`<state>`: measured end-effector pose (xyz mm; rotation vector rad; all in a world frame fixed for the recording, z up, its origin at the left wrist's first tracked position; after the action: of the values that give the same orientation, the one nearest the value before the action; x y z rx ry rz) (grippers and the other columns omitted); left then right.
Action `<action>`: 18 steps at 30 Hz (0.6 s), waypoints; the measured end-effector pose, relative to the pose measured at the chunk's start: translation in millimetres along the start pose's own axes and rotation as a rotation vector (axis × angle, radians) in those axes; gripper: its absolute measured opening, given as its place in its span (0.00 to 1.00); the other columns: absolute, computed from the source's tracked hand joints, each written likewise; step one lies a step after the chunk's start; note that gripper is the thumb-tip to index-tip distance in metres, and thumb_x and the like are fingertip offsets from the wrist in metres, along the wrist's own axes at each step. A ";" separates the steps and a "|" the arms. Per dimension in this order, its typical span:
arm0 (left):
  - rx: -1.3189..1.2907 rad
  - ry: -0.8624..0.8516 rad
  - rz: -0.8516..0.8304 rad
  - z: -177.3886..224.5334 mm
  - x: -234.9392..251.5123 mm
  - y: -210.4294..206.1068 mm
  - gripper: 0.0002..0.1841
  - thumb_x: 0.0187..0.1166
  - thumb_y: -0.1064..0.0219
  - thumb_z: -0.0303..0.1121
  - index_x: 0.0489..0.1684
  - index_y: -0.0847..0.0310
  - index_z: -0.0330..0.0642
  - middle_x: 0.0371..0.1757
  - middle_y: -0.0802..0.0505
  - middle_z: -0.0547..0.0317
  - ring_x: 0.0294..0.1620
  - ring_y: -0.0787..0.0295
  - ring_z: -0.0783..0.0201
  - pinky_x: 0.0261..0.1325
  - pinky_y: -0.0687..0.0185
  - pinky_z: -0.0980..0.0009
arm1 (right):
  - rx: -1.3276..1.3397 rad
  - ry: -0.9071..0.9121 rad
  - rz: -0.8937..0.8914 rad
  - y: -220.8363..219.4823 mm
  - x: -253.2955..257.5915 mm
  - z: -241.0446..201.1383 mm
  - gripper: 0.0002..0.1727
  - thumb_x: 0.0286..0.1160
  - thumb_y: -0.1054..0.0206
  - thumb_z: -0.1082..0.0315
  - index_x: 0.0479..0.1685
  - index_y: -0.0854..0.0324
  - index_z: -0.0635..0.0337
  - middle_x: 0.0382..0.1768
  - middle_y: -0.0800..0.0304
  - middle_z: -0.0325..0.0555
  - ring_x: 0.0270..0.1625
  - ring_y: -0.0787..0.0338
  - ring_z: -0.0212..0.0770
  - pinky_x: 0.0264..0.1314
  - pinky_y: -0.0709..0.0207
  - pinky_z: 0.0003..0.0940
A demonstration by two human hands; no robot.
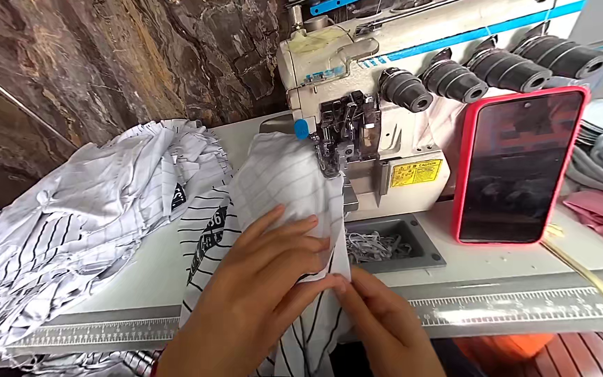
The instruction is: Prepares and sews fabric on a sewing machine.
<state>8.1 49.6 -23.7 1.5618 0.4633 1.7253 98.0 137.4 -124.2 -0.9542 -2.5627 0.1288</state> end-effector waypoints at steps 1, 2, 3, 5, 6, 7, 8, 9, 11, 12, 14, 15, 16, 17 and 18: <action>-0.047 -0.012 0.037 0.1 -3.4 -1.0 0.08 0.84 0.31 0.37 0.37 0.18 0.44 0.52 0.02 0.63 0.69 0.11 0.68 0.86 0.28 0.60 | -0.041 0.047 0.004 6.4 -2.6 -5.6 0.09 0.84 0.39 0.74 0.45 0.12 0.67 0.39 0.07 0.32 0.42 0.11 0.17 0.47 0.16 0.17; -0.095 -0.025 0.060 0.3 -5.4 -2.4 0.07 0.84 0.31 0.36 0.38 0.19 0.44 0.52 0.02 0.63 0.68 0.10 0.67 0.86 0.28 0.59 | -0.072 0.087 -0.014 10.3 -4.6 -10.5 0.09 0.82 0.36 0.74 0.43 0.10 0.68 0.42 0.06 0.36 0.47 0.11 0.18 0.53 0.16 0.17; -0.135 -0.036 0.076 0.5 -6.2 -3.9 0.06 0.84 0.31 0.35 0.38 0.19 0.45 0.52 0.02 0.63 0.68 0.10 0.67 0.86 0.27 0.58 | -0.096 0.099 -0.031 12.7 -5.6 -14.7 0.08 0.81 0.35 0.75 0.42 0.09 0.69 0.41 0.06 0.37 0.46 0.11 0.18 0.53 0.16 0.17; -0.209 -0.058 0.092 2.4 -7.0 -7.4 0.05 0.83 0.31 0.33 0.40 0.19 0.44 0.52 0.02 0.62 0.67 0.09 0.66 0.85 0.27 0.58 | -0.106 0.040 -0.079 13.6 -6.6 -19.7 0.06 0.79 0.34 0.75 0.44 0.11 0.69 0.37 0.06 0.34 0.39 0.11 0.16 0.46 0.16 0.16; -0.237 -0.076 0.096 5.4 -7.7 -8.9 0.04 0.83 0.30 0.32 0.41 0.18 0.43 0.51 0.02 0.60 0.66 0.08 0.66 0.84 0.25 0.60 | -0.100 0.004 -0.099 13.1 -7.8 -20.7 0.05 0.80 0.34 0.75 0.44 0.13 0.68 0.34 0.07 0.31 0.36 0.12 0.16 0.42 0.17 0.16; -0.250 -0.100 0.089 9.9 -9.0 -10.2 0.03 0.83 0.30 0.30 0.42 0.17 0.41 0.50 0.02 0.58 0.64 0.07 0.65 0.82 0.23 0.62 | -0.098 -0.024 -0.113 12.7 -10.0 -21.5 0.05 0.81 0.35 0.75 0.45 0.15 0.67 0.32 0.09 0.30 0.34 0.14 0.15 0.39 0.19 0.15; -0.245 -0.130 0.077 15.2 -10.7 -11.4 0.03 0.83 0.31 0.28 0.41 0.18 0.39 0.49 0.02 0.55 0.62 0.06 0.64 0.79 0.20 0.64 | -0.101 -0.043 -0.120 12.6 -12.8 -22.5 0.05 0.82 0.36 0.75 0.45 0.17 0.67 0.29 0.12 0.29 0.31 0.17 0.14 0.37 0.22 0.14; -0.231 -0.157 0.062 19.7 -12.5 -12.7 0.03 0.84 0.33 0.27 0.41 0.18 0.38 0.49 0.02 0.53 0.62 0.06 0.63 0.78 0.20 0.65 | -0.104 -0.054 -0.124 12.7 -15.5 -22.9 0.05 0.83 0.37 0.74 0.45 0.18 0.67 0.27 0.14 0.28 0.30 0.19 0.14 0.35 0.24 0.14; -0.214 -0.184 0.052 22.6 -15.5 -15.6 0.05 0.86 0.36 0.26 0.41 0.17 0.37 0.49 0.02 0.51 0.63 0.06 0.61 0.78 0.20 0.66 | -0.105 -0.063 -0.117 13.3 -18.8 -21.2 0.05 0.84 0.38 0.74 0.45 0.19 0.67 0.25 0.17 0.27 0.28 0.22 0.13 0.33 0.27 0.13; -0.202 -0.192 0.057 21.5 -16.0 -17.4 0.05 0.87 0.38 0.26 0.42 0.16 0.36 0.50 0.02 0.50 0.64 0.06 0.61 0.79 0.20 0.66 | -0.109 -0.059 -0.105 13.9 -18.1 -20.0 0.06 0.84 0.38 0.74 0.46 0.18 0.68 0.25 0.17 0.27 0.28 0.23 0.13 0.33 0.27 0.13; -0.171 -0.191 0.076 17.1 -14.0 -20.6 0.06 0.87 0.39 0.26 0.44 0.16 0.37 0.51 0.02 0.50 0.65 0.07 0.60 0.79 0.20 0.65 | -0.123 -0.041 -0.078 15.1 -11.5 -18.8 0.06 0.83 0.38 0.74 0.46 0.17 0.67 0.25 0.15 0.26 0.28 0.22 0.13 0.33 0.27 0.13; -0.152 -0.183 0.089 14.1 -11.2 -21.5 0.06 0.87 0.38 0.26 0.44 0.15 0.37 0.51 0.02 0.50 0.65 0.07 0.60 0.78 0.19 0.65 | -0.134 -0.028 -0.060 15.7 -6.1 -19.1 0.05 0.83 0.38 0.75 0.46 0.17 0.66 0.26 0.15 0.25 0.27 0.21 0.12 0.32 0.26 0.13; -0.135 -0.169 0.104 10.9 -7.7 -21.9 0.06 0.87 0.38 0.26 0.45 0.14 0.36 0.51 0.02 0.50 0.64 0.06 0.60 0.77 0.18 0.66 | -0.140 -0.017 -0.040 16.1 0.1 -19.5 0.05 0.82 0.38 0.75 0.46 0.17 0.65 0.25 0.16 0.24 0.27 0.21 0.13 0.32 0.26 0.13; -0.120 -0.151 0.121 7.7 -4.4 -22.0 0.06 0.87 0.37 0.26 0.44 0.13 0.36 0.50 0.02 0.51 0.63 0.06 0.61 0.76 0.17 0.66 | -0.143 -0.006 -0.024 16.4 6.5 -19.7 0.05 0.82 0.38 0.75 0.45 0.17 0.63 0.26 0.16 0.23 0.27 0.21 0.13 0.31 0.25 0.13; -0.105 -0.133 0.135 4.7 -1.5 -22.2 0.07 0.87 0.37 0.26 0.44 0.12 0.36 0.50 0.01 0.52 0.63 0.06 0.62 0.76 0.17 0.68 | -0.145 0.007 -0.012 16.7 13.0 -19.5 0.05 0.82 0.37 0.74 0.44 0.16 0.61 0.25 0.16 0.22 0.27 0.20 0.13 0.30 0.25 0.12</action>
<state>18.9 62.0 -39.4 1.6502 0.2017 1.7033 107.0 157.6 -105.6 -0.9889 -2.5997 -0.0642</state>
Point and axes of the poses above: each hand's wrist, its own x-axis towards the middle knuckle, its own y-axis out of the back of the hand, z = x × y, the point moved 8 cm from there along x, towards the middle knuckle
